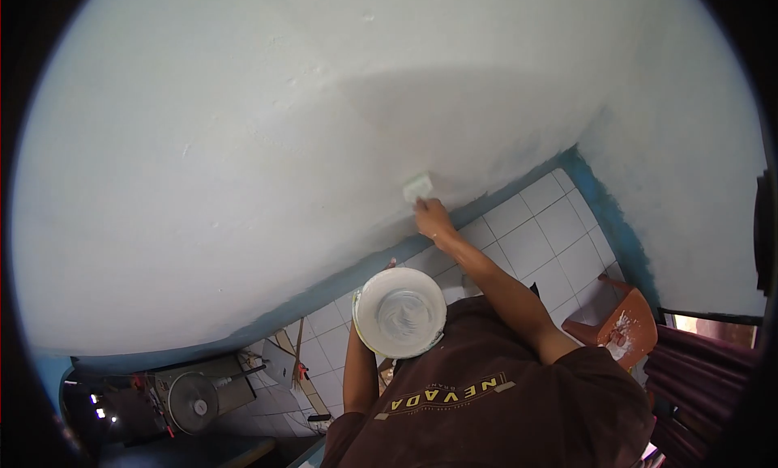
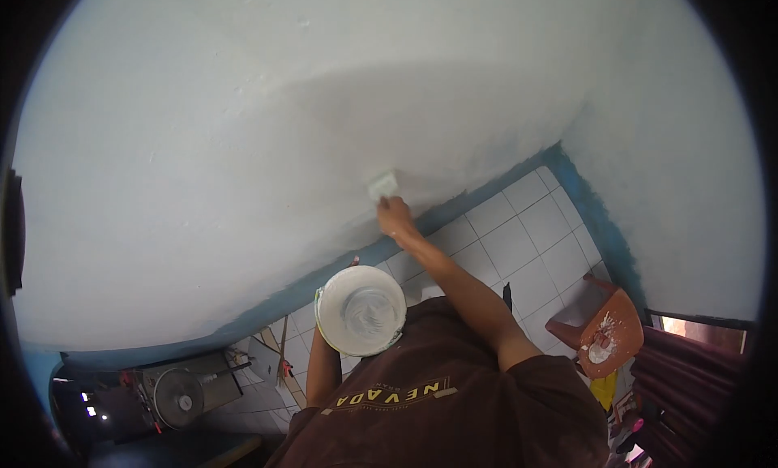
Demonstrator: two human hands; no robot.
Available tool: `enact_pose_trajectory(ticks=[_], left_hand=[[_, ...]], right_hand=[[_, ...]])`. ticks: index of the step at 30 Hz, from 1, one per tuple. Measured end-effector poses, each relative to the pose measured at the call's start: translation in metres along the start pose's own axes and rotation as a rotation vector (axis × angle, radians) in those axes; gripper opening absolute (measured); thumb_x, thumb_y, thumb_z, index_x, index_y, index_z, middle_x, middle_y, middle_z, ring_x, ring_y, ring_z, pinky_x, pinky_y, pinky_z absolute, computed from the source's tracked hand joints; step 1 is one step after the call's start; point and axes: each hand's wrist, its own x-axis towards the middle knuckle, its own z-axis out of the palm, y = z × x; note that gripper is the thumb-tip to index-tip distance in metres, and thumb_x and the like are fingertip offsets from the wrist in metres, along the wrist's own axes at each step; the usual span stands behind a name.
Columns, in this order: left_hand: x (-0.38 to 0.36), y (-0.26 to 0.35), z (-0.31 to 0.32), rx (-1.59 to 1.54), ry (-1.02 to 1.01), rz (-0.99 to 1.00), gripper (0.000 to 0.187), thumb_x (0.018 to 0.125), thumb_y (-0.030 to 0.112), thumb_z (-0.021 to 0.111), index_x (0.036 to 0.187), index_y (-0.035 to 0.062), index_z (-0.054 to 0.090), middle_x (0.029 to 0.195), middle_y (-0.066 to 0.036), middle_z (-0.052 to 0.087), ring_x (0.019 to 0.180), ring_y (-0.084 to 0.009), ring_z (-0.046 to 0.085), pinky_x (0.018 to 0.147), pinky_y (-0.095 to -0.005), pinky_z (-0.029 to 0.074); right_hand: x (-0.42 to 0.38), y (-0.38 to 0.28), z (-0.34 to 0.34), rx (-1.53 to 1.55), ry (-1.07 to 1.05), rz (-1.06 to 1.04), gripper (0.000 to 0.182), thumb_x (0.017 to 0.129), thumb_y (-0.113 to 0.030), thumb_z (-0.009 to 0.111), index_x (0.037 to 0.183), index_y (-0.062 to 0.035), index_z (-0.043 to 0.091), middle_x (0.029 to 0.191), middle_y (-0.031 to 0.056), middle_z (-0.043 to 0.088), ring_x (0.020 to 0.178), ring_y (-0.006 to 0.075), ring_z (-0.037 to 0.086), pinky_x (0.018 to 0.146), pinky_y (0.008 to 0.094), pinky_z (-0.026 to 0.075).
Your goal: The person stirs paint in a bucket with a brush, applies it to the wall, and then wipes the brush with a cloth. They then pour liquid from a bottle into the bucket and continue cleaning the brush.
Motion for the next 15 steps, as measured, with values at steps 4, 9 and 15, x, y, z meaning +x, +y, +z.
enact_pose_trajectory(ticks=[4, 9, 15], left_hand=[[-0.034, 0.038, 0.047, -0.218, 0.088, -0.081, 0.047, 0.093, 0.053, 0.058, 0.094, 0.0073, 0.070, 0.081, -0.007, 0.068, 0.069, -0.0150, 0.064, 0.067, -0.0350, 0.058], [-0.040, 0.047, 0.062, -0.270, 0.248, -0.076, 0.049, 0.092, 0.055, 0.059, 0.085, 0.0077, 0.069, 0.075, -0.007, 0.067, 0.065, -0.0166, 0.064, 0.063, -0.0346, 0.057], [-0.022, 0.042, 0.048, -0.089, 0.249, -0.176, 0.047, 0.091, 0.055, 0.061, 0.079, 0.0101, 0.067, 0.070, -0.003, 0.064, 0.058, -0.0139, 0.061, 0.055, -0.0308, 0.054]], right_hand=[[-0.084, -0.100, 0.016, -0.017, -0.045, -0.616, 0.038, 0.105, -0.031, 0.042, 0.088, 0.0001, 0.056, 0.054, 0.0035, 0.048, 0.045, 0.0156, 0.047, 0.048, 0.0342, 0.040], [-0.097, -0.109, 0.036, -0.134, 0.008, -0.816, 0.034, 0.103, -0.031, 0.044, 0.095, -0.0005, 0.057, 0.056, 0.0149, 0.056, 0.051, 0.0337, 0.056, 0.052, 0.0436, 0.044], [0.024, 0.051, 0.004, -0.427, 0.164, -0.692, 0.040, 0.101, -0.038, 0.044, 0.110, -0.0018, 0.059, 0.072, 0.0237, 0.064, 0.071, 0.0451, 0.064, 0.066, 0.0541, 0.050]])
